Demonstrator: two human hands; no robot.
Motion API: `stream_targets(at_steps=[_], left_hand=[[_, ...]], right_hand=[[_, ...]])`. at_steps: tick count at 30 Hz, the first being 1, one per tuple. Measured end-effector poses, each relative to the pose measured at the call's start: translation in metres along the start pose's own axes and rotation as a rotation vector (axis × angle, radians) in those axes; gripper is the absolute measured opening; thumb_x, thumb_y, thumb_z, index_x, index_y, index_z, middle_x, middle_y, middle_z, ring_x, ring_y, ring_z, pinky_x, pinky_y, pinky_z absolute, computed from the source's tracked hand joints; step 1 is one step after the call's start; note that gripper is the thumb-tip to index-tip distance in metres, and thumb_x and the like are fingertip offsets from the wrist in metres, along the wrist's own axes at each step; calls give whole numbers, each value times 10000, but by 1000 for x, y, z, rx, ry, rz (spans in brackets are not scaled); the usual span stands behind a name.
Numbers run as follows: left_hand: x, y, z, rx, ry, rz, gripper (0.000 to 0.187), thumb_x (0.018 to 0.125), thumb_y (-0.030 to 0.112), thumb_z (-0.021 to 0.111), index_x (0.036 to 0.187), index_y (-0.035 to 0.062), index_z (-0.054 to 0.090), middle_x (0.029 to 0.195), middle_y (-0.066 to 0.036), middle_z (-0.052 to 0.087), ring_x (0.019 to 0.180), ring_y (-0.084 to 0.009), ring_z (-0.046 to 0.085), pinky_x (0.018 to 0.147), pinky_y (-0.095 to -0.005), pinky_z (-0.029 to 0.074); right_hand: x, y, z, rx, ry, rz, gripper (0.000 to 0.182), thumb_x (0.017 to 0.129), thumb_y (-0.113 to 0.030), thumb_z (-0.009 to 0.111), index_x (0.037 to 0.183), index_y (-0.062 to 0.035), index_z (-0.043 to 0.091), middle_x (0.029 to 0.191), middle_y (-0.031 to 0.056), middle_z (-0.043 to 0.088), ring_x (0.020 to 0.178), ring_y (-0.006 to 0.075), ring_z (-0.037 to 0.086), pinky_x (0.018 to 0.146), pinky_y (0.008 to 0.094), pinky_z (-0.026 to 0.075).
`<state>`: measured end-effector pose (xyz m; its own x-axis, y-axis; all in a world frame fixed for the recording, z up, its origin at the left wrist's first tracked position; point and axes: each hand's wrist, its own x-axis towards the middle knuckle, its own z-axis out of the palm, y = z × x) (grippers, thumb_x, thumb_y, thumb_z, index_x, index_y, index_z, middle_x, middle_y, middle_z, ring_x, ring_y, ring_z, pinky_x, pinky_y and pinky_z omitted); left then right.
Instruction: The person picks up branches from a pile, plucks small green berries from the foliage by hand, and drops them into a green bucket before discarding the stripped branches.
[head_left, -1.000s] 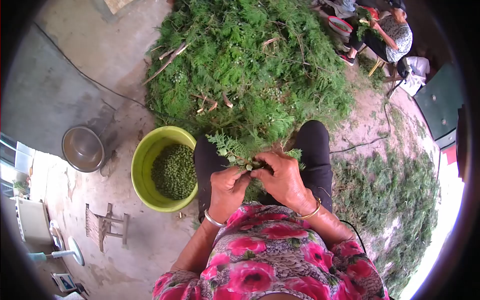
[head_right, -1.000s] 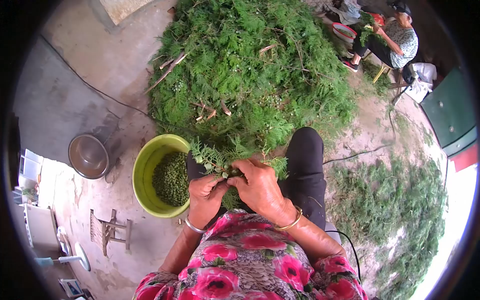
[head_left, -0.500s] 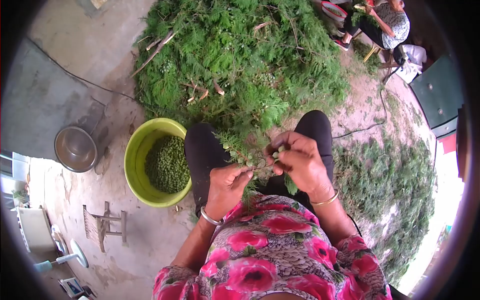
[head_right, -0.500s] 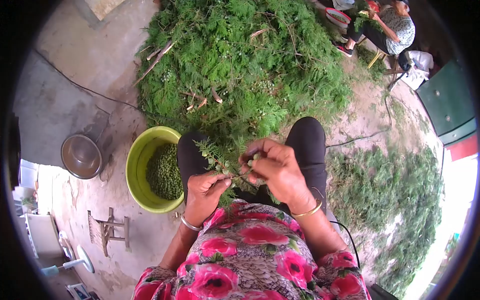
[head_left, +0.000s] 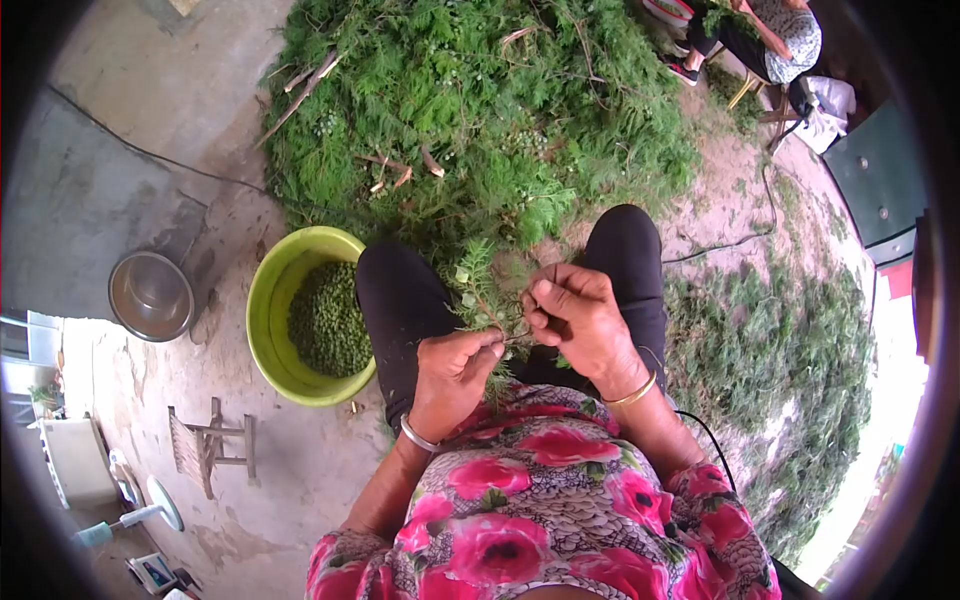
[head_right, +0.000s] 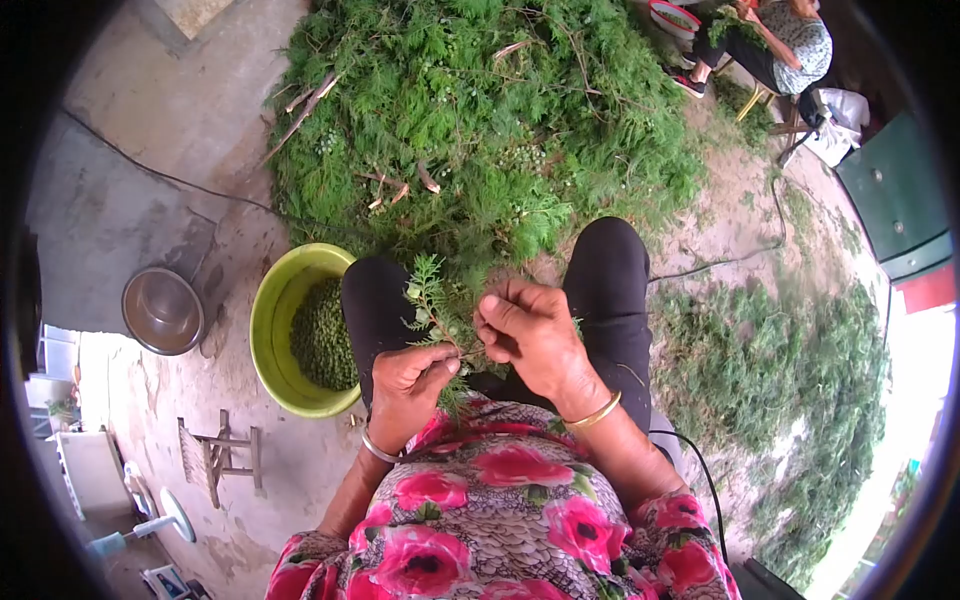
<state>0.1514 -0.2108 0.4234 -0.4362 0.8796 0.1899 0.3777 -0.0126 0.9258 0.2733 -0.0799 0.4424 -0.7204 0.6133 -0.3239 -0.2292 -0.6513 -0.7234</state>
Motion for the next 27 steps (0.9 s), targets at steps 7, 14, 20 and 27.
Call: stream_targets(at_steps=[7,14,20,27], left_hand=[[1,-4,2,7,-32,22,121,773,-6,676,893,-15,663,771,-116,686,659,-131,656,600,-235,494],[2,1,0,47,-85,-29,114,759,-18,677,872,-14,660,699,-94,657,611,-122,623,581,-239,475],[2,3,-9,-91,-145,-147,61,763,-14,677,814,-33,649,677,-77,644,625,-86,604,586,-227,465],[3,2,-9,-72,-190,-107,111,761,39,715,769,-30,628,628,-78,611,594,-90,589,534,-252,438]], right_hand=[[-2,-9,-2,-897,-78,-249,218,765,-123,722,839,50,614,716,82,624,640,139,563,553,292,439],[-2,5,-6,-899,-60,-294,162,736,-90,727,758,42,636,627,59,587,584,110,525,531,288,412],[3,1,-16,-52,86,31,116,820,-77,641,856,32,623,672,25,580,537,69,482,442,206,362],[4,-4,-18,-307,-99,155,135,866,-66,590,944,43,601,715,48,602,600,100,569,521,195,462]])
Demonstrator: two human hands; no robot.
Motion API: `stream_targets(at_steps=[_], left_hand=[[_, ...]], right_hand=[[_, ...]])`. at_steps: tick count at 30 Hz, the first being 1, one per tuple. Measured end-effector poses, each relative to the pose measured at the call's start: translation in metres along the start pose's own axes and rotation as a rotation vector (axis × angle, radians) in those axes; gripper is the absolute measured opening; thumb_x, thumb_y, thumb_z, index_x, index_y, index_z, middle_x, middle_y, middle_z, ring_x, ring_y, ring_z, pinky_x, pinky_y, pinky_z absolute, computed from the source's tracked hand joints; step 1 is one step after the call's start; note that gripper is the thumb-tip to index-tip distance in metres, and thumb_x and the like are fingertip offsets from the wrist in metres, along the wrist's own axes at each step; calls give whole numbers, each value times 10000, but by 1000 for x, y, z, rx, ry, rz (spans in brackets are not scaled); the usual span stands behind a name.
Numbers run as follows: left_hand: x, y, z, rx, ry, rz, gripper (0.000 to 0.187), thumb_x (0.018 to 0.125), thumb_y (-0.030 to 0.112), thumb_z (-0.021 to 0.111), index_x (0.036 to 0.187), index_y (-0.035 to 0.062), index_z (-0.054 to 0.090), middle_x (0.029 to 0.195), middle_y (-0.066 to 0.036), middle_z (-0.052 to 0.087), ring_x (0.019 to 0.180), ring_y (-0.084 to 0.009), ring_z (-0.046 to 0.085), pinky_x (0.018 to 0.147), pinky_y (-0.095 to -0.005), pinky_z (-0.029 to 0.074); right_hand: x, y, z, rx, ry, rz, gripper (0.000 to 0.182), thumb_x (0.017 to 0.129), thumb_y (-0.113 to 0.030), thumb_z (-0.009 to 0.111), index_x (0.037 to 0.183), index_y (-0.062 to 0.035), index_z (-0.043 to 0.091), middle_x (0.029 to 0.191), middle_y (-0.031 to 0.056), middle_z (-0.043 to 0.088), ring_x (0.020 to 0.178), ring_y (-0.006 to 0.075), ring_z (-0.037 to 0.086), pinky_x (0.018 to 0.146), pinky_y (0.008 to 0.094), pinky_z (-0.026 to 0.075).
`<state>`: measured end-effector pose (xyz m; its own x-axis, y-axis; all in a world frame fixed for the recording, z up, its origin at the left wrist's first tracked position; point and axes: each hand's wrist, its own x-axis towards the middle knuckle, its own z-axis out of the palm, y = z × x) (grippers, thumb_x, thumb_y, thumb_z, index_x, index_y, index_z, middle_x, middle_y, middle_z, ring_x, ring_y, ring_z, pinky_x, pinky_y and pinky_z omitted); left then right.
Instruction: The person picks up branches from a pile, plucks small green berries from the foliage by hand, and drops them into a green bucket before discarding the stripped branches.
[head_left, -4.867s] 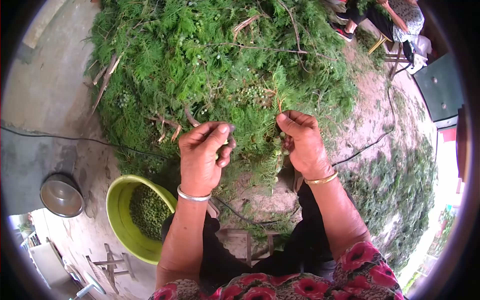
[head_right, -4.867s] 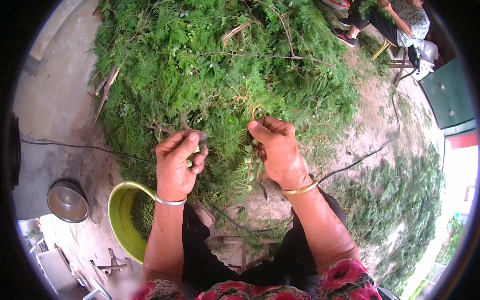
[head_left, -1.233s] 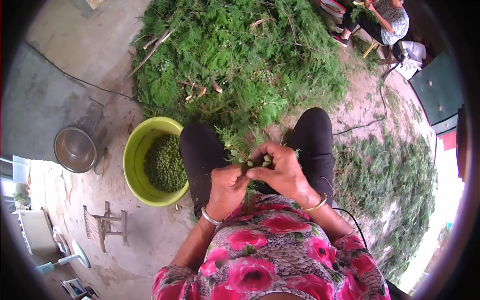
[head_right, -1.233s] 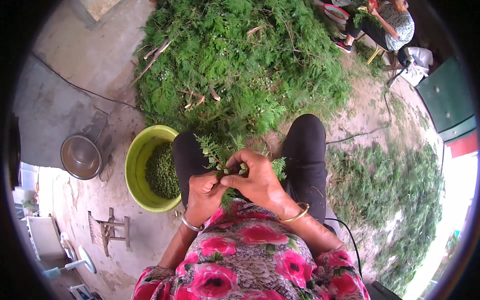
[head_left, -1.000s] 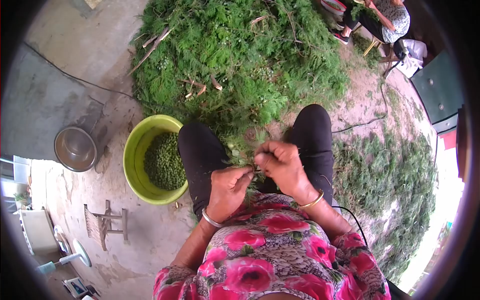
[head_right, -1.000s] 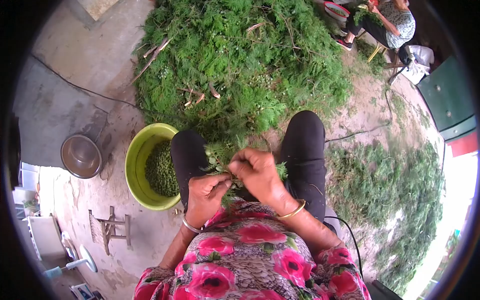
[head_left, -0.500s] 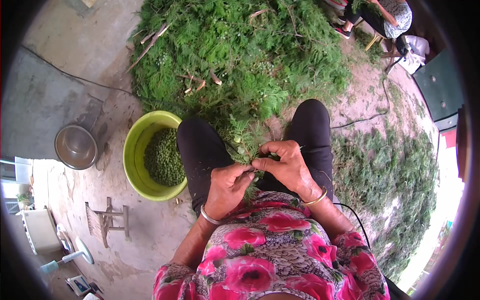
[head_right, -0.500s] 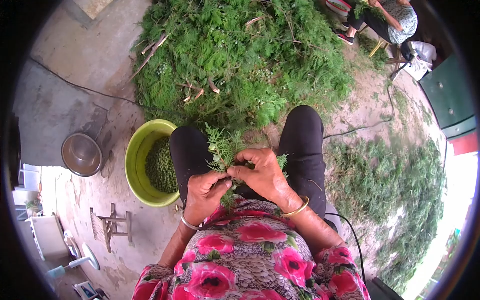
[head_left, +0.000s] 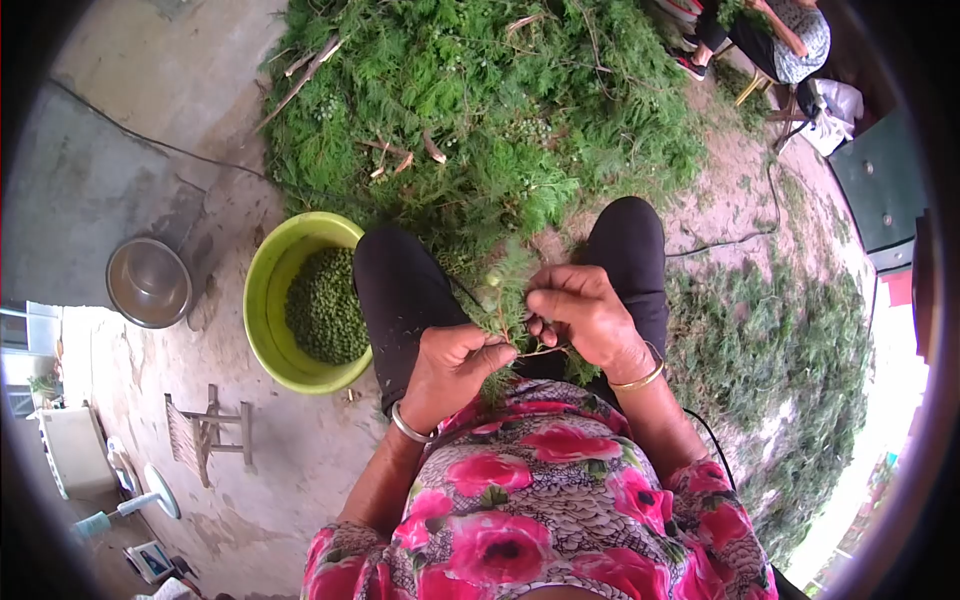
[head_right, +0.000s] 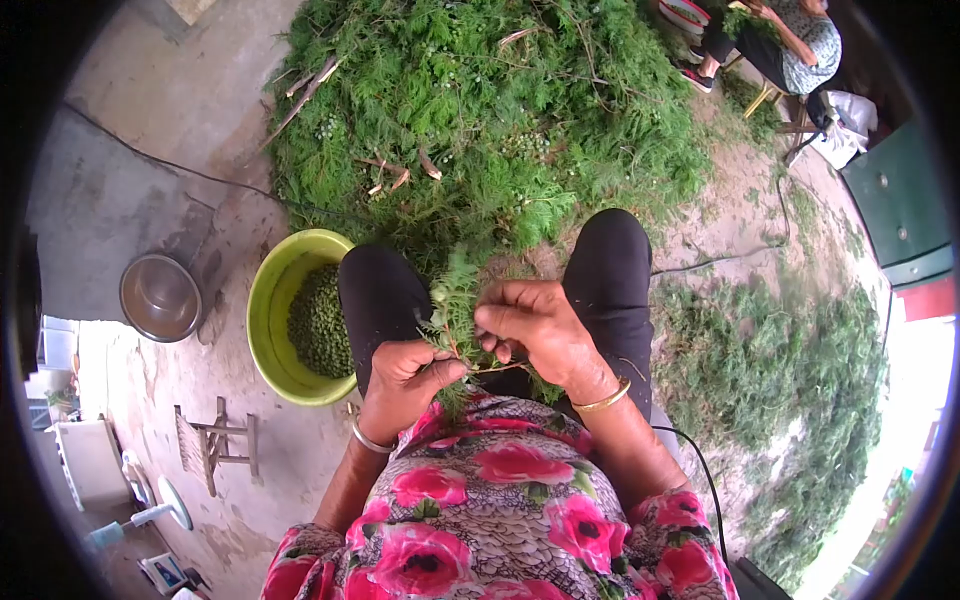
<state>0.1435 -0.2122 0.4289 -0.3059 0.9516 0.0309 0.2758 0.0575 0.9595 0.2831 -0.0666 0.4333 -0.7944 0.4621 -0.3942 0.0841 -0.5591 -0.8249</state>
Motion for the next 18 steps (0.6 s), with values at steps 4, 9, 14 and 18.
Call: stream_targets(at_steps=[4,9,14,18], left_hand=[[-2,-2,0,56,-21,67,117,756,45,722,763,-20,626,618,-85,603,579,-109,594,520,-260,435],[-2,2,0,-40,-70,49,116,756,58,725,771,-8,631,641,-97,622,568,-129,605,516,-263,438],[-3,-8,-1,25,-84,55,112,758,65,724,774,-3,636,647,-100,627,563,-131,605,503,-266,431],[-1,-10,-4,167,-93,58,108,756,65,720,773,0,635,637,-99,619,557,-138,604,498,-268,425]], right_hand=[[-1,2,1,-23,-149,3,122,878,-55,570,941,44,603,698,34,582,584,78,535,481,195,407],[1,5,-4,-58,-279,26,103,869,-79,579,875,22,596,662,20,548,573,60,496,489,189,371],[2,4,-5,-97,-363,4,115,859,-105,599,848,10,593,637,-3,529,561,49,463,498,196,367],[1,2,0,-126,-285,-30,136,842,-113,620,808,15,589,634,0,532,565,49,473,497,200,371]])
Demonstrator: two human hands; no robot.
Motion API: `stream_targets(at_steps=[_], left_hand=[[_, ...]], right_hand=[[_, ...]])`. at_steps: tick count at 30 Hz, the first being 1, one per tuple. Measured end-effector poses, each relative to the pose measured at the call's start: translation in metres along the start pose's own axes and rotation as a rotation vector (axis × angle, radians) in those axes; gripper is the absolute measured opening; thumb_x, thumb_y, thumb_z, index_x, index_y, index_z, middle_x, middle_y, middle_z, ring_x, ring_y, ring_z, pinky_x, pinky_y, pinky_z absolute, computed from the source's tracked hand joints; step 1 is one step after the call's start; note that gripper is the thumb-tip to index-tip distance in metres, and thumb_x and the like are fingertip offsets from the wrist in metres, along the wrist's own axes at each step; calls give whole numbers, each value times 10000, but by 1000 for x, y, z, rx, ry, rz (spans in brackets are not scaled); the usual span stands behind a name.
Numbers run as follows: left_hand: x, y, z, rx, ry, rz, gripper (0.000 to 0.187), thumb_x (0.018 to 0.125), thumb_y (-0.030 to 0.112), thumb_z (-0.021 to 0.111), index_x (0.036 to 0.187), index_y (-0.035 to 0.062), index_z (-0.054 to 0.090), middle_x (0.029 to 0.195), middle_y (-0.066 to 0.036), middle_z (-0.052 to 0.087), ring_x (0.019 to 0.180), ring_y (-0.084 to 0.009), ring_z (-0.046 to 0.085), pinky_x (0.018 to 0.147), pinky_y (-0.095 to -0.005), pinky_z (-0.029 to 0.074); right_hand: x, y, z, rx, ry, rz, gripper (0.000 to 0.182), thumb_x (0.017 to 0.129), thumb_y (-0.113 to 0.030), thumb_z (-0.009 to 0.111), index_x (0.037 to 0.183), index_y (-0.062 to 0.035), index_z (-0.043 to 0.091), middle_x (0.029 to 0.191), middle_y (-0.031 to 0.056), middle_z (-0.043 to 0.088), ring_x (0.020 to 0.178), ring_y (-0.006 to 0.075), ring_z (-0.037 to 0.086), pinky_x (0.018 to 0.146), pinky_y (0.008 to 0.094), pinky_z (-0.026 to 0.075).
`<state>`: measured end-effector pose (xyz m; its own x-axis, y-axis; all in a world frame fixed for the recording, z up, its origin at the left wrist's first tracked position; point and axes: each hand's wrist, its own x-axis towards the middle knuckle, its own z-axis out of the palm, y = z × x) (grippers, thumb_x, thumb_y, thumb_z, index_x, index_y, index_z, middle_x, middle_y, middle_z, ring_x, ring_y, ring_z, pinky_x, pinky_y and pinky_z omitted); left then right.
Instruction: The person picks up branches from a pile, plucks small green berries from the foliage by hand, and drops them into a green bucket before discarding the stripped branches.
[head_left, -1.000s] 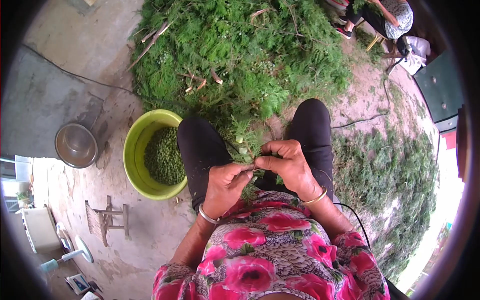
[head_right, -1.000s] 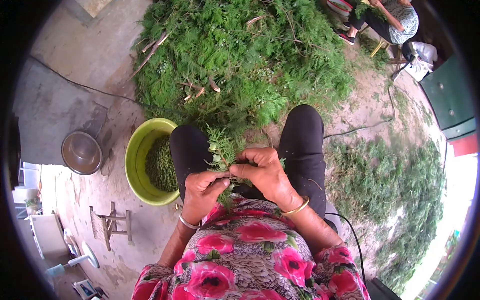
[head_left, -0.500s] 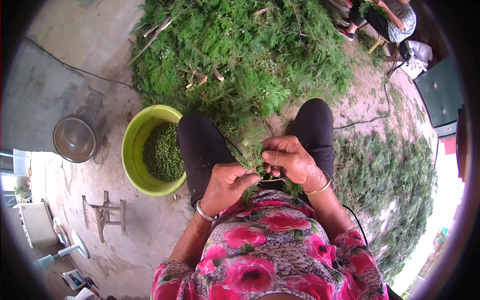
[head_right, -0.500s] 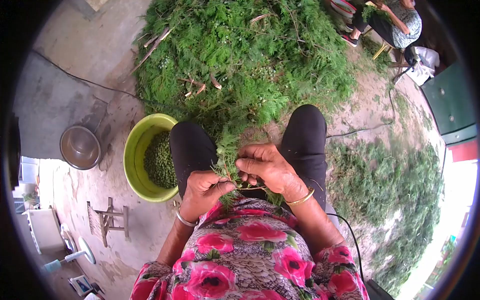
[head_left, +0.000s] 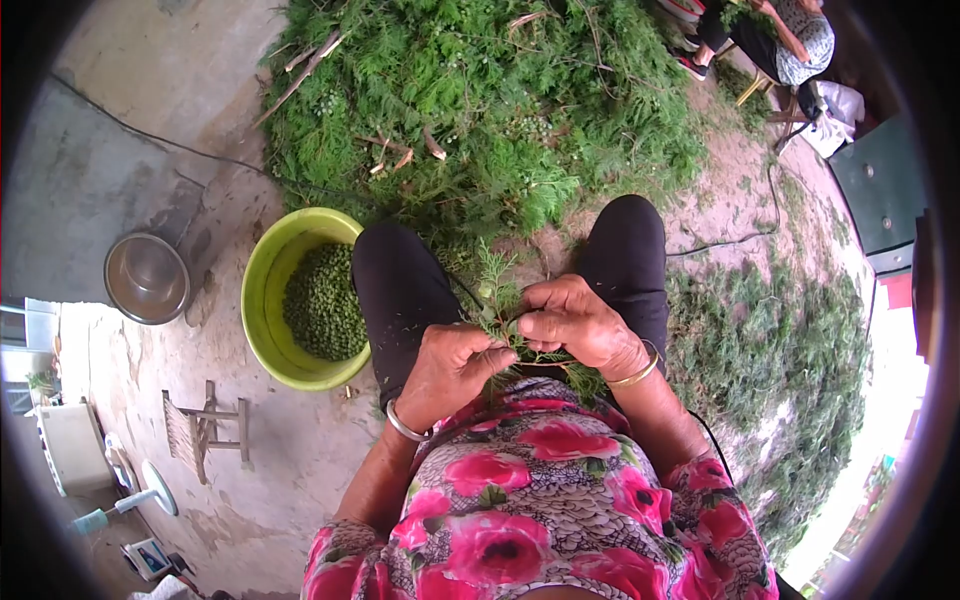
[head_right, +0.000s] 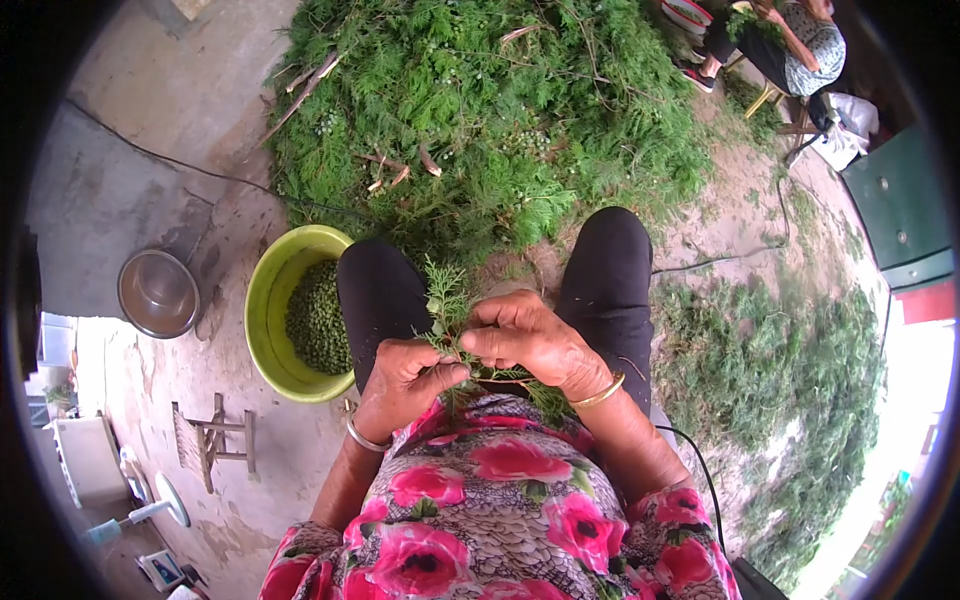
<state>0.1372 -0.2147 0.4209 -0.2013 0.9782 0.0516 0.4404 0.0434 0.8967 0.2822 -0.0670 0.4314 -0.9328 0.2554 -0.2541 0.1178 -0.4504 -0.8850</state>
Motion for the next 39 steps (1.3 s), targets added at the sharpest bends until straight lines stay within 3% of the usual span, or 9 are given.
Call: stream_targets(at_steps=[6,9,14,22,27,30,33,35,39], left_hand=[[3,8,-1,-59,2,-17,101,756,51,708,773,-6,626,643,-103,619,562,-161,610,519,-267,440],[3,11,1,-112,5,-21,92,758,48,701,767,-5,626,651,-105,623,578,-162,621,525,-270,446],[1,10,3,-106,28,-44,75,755,36,688,754,-14,633,649,-101,633,577,-156,628,530,-264,449],[1,11,2,-119,48,-78,66,752,22,676,746,-30,635,640,-98,643,570,-123,623,533,-250,447],[2,0,11,24,81,2,93,730,55,707,754,-8,644,679,-130,641,581,-207,630,543,-286,457],[1,0,13,144,83,-10,112,717,71,716,754,0,638,678,-151,621,575,-259,611,533,-311,448],[2,11,8,362,49,12,111,716,68,711,746,0,628,653,-159,602,539,-276,584,512,-323,432],[2,8,8,277,53,-21,106,722,65,705,736,1,622,635,-152,592,523,-258,580,500,-317,423],[-1,10,12,35,121,-79,100,742,53,688,710,3,607,589,-123,561,481,-194,560,469,-294,395]], right_hand=[[-2,2,6,-71,167,25,98,761,-70,636,729,9,587,620,11,534,553,76,500,481,218,380],[-1,10,5,-224,246,-86,177,705,-28,671,580,6,550,567,23,523,519,74,500,450,233,354],[0,0,14,-516,369,-178,162,666,-71,652,687,52,547,553,74,498,555,92,470,511,321,409],[-3,8,10,-687,385,-241,175,675,-76,649,681,48,526,555,90,485,571,77,427,502,333,394],[-5,12,3,-622,350,-113,193,670,-76,658,677,48,510,567,105,498,565,92,437,490,350,373],[-5,13,0,-862,259,-287,182,681,-77,663,691,48,532,587,111,524,569,122,471,520,351,397],[-3,12,7,-765,232,-148,153,693,-67,653,745,49,568,621,132,550,580,162,505,558,351,425],[-2,10,14,-588,249,-185,180,690,-62,659,820,48,602,671,168,580,600,204,545,590,347,449],[2,24,-1,-675,295,-130,203,695,-30,655,877,47,612,706,155,609,629,188,572,602,334,462]])
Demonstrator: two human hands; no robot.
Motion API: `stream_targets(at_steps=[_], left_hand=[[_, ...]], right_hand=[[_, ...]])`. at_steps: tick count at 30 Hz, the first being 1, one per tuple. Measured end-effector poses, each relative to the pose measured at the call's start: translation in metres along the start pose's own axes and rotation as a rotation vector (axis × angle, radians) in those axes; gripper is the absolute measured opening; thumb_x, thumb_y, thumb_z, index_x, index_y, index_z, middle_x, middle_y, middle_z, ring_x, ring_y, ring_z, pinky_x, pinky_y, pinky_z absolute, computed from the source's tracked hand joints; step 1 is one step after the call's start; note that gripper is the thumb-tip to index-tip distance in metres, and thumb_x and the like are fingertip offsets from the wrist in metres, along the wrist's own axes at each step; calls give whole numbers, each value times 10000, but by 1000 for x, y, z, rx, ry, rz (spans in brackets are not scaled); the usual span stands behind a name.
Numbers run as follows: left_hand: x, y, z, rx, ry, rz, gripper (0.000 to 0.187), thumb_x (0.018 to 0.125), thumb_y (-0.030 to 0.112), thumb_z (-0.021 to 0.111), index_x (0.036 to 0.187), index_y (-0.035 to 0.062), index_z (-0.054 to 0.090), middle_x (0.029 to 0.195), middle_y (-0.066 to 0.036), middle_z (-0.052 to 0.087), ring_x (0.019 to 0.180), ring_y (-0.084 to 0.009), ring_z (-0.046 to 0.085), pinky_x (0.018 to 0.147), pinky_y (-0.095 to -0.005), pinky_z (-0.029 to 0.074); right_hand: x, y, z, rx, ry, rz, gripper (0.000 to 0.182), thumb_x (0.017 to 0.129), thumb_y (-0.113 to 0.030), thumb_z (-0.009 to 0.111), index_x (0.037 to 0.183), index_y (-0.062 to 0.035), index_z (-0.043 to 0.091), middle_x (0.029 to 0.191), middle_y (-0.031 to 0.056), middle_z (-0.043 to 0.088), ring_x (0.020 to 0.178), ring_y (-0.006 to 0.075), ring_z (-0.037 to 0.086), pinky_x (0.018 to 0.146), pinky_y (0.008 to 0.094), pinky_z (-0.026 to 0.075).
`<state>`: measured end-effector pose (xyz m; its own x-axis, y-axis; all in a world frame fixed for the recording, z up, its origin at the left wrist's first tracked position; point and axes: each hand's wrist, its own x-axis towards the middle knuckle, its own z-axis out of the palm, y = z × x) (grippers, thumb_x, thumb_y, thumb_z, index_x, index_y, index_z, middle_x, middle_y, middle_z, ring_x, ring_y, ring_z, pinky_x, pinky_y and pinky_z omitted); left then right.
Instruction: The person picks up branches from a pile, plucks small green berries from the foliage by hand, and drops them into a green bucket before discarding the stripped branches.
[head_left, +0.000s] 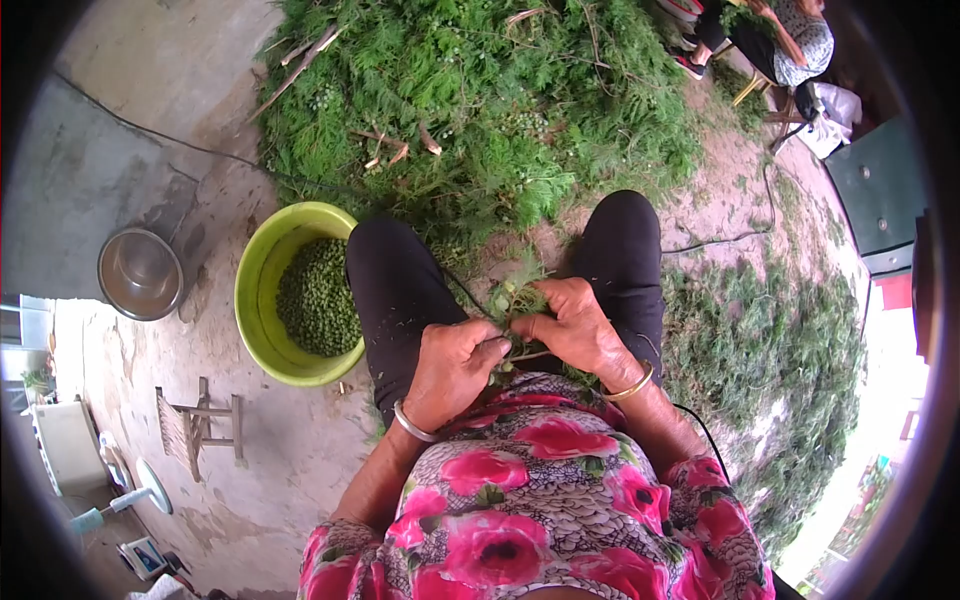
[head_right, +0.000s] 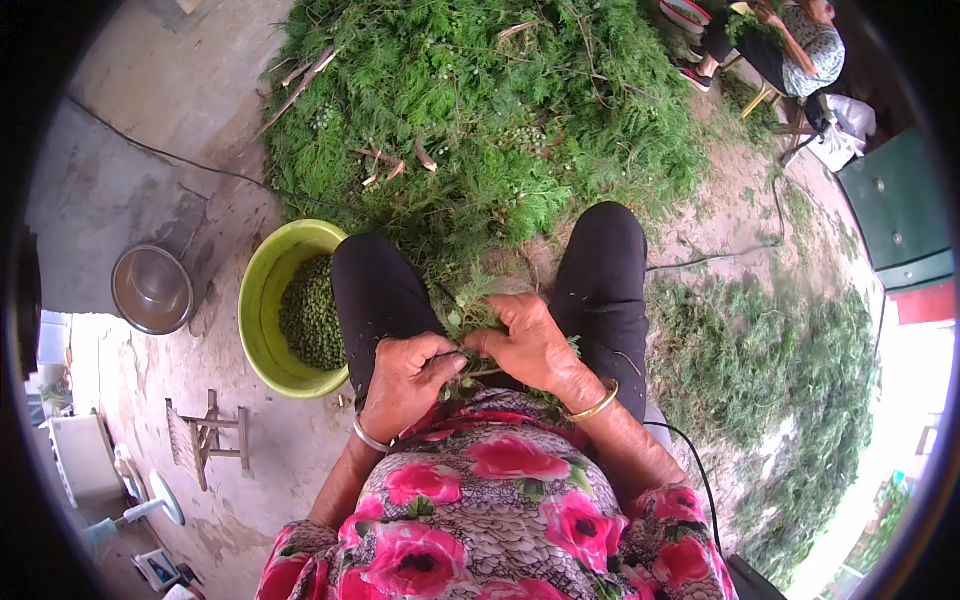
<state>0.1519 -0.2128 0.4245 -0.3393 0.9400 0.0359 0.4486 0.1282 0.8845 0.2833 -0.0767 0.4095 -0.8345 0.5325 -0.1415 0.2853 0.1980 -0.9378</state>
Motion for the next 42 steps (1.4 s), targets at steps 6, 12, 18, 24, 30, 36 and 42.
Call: stream_targets(at_steps=[6,12,18,24,30,36,42], left_hand=[[-7,-3,-1,4,46,55,86,758,23,673,740,-12,597,588,-118,556,484,-171,552,473,-284,396],[-6,-7,6,-13,43,61,92,756,28,671,764,-23,595,622,-141,578,528,-224,588,493,-312,418],[-7,-6,6,74,15,104,96,740,26,672,771,-25,598,653,-155,577,571,-289,583,527,-341,433],[-9,-11,10,63,2,102,96,742,25,664,758,-28,585,650,-154,568,575,-301,575,533,-349,430],[-8,-4,7,73,-24,85,87,747,26,656,758,-27,588,637,-152,564,572,-302,573,532,-346,429],[-8,-2,8,36,34,72,80,737,15,656,742,-19,583,632,-145,562,572,-304,569,532,-348,430],[-10,-8,17,204,33,183,90,732,50,662,744,13,580,642,-131,561,605,-311,568,562,-393,442]], right_hand=[[6,-14,-31,674,393,153,31,788,6,604,794,36,611,659,38,584,540,109,512,463,239,390],[2,-25,-31,702,265,174,199,858,-182,664,810,8,629,573,-2,527,442,66,420,411,209,327],[17,-17,-25,10,86,15,266,839,-217,676,940,27,656,664,74,613,558,127,557,510,268,442],[18,-11,-27,-211,-163,8,175,767,-131,698,868,11,671,708,115,628,629,163,592,589,288,469],[10,2,-22,369,286,168,142,813,-108,671,750,17,644,640,9,576,543,84,505,463,242,386],[5,-13,-38,796,298,262,109,828,-72,601,798,25,642,658,58,591,464,71,469,391,199,323],[5,-28,-25,-132,-31,29,161,813,-108,575,859,13,672,712,135,642,630,230,620,544,327,477]])
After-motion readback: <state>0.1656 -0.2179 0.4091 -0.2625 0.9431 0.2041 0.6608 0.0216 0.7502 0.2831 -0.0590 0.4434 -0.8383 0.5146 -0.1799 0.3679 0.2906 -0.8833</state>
